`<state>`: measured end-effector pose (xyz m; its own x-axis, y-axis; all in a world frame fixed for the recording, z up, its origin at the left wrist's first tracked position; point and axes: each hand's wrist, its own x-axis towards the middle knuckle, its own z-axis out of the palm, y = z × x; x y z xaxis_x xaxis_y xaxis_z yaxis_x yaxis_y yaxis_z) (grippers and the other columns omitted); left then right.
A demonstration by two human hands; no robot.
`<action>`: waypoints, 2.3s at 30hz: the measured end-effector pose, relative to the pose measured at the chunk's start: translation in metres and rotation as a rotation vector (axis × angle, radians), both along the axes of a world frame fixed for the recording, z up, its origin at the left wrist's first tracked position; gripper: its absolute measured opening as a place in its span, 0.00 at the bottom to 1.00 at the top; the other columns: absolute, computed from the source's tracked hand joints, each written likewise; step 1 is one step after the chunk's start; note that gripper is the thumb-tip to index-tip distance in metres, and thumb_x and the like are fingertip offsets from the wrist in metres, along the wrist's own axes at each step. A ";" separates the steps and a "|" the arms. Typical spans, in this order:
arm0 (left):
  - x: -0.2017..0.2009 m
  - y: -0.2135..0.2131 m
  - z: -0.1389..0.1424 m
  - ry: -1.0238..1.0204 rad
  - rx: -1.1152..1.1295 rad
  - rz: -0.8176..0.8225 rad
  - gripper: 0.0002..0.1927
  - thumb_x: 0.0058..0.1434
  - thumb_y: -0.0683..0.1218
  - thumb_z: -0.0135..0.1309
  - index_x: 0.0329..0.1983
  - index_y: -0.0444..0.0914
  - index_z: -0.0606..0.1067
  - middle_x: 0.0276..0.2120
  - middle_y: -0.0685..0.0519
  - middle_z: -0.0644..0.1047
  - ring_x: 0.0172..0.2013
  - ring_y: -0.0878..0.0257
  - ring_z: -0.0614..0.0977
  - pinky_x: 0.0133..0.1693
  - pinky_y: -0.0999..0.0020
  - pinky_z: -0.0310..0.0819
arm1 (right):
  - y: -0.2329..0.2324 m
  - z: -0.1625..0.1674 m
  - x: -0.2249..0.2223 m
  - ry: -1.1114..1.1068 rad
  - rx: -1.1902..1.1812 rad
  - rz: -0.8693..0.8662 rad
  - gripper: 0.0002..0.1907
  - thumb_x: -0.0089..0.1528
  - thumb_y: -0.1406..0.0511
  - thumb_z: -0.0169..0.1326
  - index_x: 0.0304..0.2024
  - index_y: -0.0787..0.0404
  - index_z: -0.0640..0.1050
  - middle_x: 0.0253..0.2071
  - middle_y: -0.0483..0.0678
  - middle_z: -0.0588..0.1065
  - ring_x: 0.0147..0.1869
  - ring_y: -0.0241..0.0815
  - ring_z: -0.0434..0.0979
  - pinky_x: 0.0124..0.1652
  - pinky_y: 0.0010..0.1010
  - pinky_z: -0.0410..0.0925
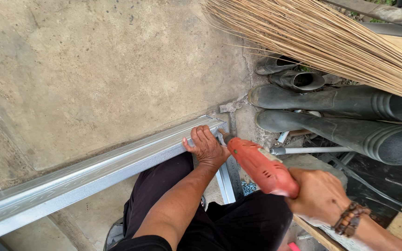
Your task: The person assembles a rectangular metal frame on a concrete floor using a corded drill and screws. They position metal bars, align corners, and fasten joints with a drill, occasionally using a hammer to adjust pieces.
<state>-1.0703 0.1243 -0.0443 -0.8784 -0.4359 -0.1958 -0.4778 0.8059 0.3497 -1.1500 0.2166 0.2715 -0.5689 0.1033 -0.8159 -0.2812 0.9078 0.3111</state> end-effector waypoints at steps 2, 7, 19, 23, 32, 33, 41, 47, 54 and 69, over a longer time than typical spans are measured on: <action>-0.001 -0.001 0.001 0.040 0.031 0.014 0.49 0.46 0.78 0.51 0.55 0.35 0.67 0.53 0.46 0.65 0.64 0.53 0.60 0.62 0.33 0.29 | 0.002 -0.001 0.001 0.050 -0.093 -0.304 0.13 0.52 0.60 0.63 0.36 0.61 0.82 0.26 0.55 0.82 0.33 0.49 0.84 0.39 0.40 0.75; -0.002 -0.001 0.007 0.105 0.039 0.058 0.50 0.49 0.82 0.51 0.53 0.35 0.67 0.53 0.46 0.67 0.64 0.51 0.61 0.63 0.32 0.31 | 0.015 -0.006 0.007 0.160 -0.258 -0.365 0.14 0.49 0.62 0.65 0.32 0.65 0.83 0.26 0.57 0.82 0.33 0.50 0.84 0.38 0.41 0.74; -0.013 -0.026 0.052 -0.097 0.243 -0.020 0.61 0.41 0.79 0.59 0.63 0.30 0.60 0.60 0.43 0.60 0.68 0.48 0.52 0.62 0.25 0.25 | 0.147 0.034 0.097 0.424 -0.658 -0.730 0.20 0.51 0.67 0.67 0.46 0.63 0.82 0.24 0.46 0.79 0.24 0.38 0.74 0.26 0.33 0.68; -0.010 -0.036 0.066 -0.165 0.332 -0.074 0.61 0.41 0.75 0.64 0.66 0.33 0.57 0.62 0.43 0.60 0.69 0.49 0.51 0.64 0.26 0.24 | 0.189 -0.018 0.137 0.608 -0.717 -0.531 0.27 0.52 0.66 0.63 0.55 0.59 0.80 0.31 0.47 0.80 0.30 0.39 0.81 0.33 0.31 0.74; 0.011 -0.133 0.082 -0.232 0.014 -0.325 0.52 0.46 0.68 0.67 0.66 0.33 0.63 0.58 0.41 0.71 0.62 0.47 0.68 0.66 0.39 0.46 | 0.245 -0.156 0.171 0.835 -0.664 -0.072 0.31 0.51 0.63 0.61 0.59 0.58 0.76 0.46 0.54 0.82 0.45 0.53 0.83 0.44 0.43 0.76; 0.011 -0.137 0.082 -0.287 -0.040 -0.362 0.50 0.47 0.67 0.68 0.64 0.33 0.64 0.56 0.40 0.72 0.61 0.46 0.70 0.66 0.41 0.51 | 0.249 -0.170 0.172 0.833 -0.658 -0.045 0.32 0.50 0.62 0.62 0.59 0.60 0.76 0.47 0.54 0.81 0.46 0.53 0.83 0.44 0.43 0.75; 0.005 -0.128 0.073 -0.413 -0.027 -0.231 0.19 0.54 0.44 0.54 0.50 0.37 0.74 0.43 0.40 0.82 0.46 0.43 0.84 0.48 0.52 0.77 | 0.253 -0.239 0.177 0.831 -0.666 0.057 0.42 0.47 0.63 0.63 0.65 0.63 0.70 0.55 0.54 0.77 0.50 0.52 0.80 0.48 0.45 0.74; 0.003 -0.127 0.083 -0.429 -0.030 -0.215 0.19 0.54 0.45 0.54 0.50 0.38 0.74 0.43 0.39 0.82 0.47 0.43 0.83 0.48 0.52 0.77 | 0.240 -0.263 0.173 0.796 -0.649 0.065 0.46 0.44 0.63 0.63 0.67 0.61 0.67 0.56 0.51 0.76 0.49 0.51 0.80 0.48 0.47 0.73; 0.002 -0.134 0.105 -0.491 0.036 -0.255 0.22 0.53 0.50 0.58 0.49 0.36 0.75 0.44 0.39 0.81 0.47 0.45 0.83 0.49 0.54 0.76 | 0.224 -0.289 0.169 0.696 -0.599 0.063 0.47 0.45 0.64 0.62 0.69 0.58 0.65 0.57 0.47 0.75 0.50 0.50 0.80 0.49 0.46 0.73; -0.017 -0.146 0.074 -0.625 0.063 -0.353 0.21 0.53 0.47 0.56 0.50 0.38 0.82 0.50 0.41 0.81 0.53 0.47 0.82 0.55 0.57 0.75 | 0.209 -0.324 0.176 0.691 -0.641 -0.124 0.48 0.52 0.60 0.65 0.73 0.56 0.61 0.59 0.53 0.70 0.62 0.55 0.72 0.60 0.49 0.64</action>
